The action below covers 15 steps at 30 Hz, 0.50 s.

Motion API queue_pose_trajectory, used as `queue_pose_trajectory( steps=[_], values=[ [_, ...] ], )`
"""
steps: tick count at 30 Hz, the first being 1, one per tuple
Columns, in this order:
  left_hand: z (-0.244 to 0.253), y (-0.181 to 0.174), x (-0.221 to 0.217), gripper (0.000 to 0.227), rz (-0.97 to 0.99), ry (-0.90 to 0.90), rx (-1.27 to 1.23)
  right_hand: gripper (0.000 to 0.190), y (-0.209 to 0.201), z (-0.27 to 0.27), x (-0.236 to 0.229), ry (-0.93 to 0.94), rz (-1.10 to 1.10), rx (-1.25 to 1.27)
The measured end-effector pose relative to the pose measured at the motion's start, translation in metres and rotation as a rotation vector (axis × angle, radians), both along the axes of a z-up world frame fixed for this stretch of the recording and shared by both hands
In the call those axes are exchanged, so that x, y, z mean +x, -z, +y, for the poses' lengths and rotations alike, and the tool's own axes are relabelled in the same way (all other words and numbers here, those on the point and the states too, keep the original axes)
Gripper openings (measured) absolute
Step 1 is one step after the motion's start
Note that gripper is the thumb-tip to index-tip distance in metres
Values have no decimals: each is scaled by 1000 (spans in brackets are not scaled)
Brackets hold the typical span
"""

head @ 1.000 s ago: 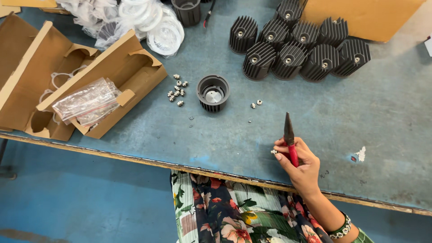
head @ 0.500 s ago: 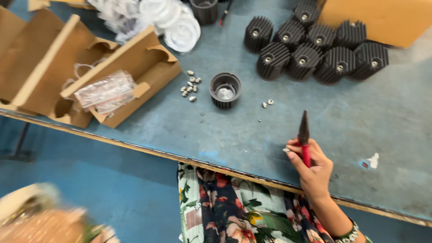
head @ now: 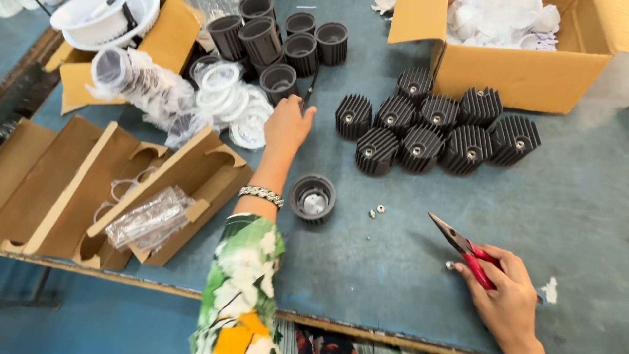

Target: The person assembles a black heat sink component by inserting small metal nuts into its base using red pliers. They then insert a black wire into the component and secure it by crimping the nut with the pliers. The assembly is performed one unit at a time on a blue workbench.

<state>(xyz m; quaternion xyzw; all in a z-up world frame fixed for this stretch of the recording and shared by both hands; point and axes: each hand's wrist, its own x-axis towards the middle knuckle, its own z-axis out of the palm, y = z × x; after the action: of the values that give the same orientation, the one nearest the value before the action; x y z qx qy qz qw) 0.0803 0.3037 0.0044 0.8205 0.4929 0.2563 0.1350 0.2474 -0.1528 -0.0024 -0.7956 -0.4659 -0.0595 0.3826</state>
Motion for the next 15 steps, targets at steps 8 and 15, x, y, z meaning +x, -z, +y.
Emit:
queue_pose_trajectory(
  steps=[8, 15],
  values=[
    [66, 46, 42, 31, 357, -36, 115, 24, 29, -5, 14, -24, 267, 196],
    [28, 1, 15, 15, -47, -77, -32, 22, 28, -7, 13, -69, 255, 188]
  ],
)
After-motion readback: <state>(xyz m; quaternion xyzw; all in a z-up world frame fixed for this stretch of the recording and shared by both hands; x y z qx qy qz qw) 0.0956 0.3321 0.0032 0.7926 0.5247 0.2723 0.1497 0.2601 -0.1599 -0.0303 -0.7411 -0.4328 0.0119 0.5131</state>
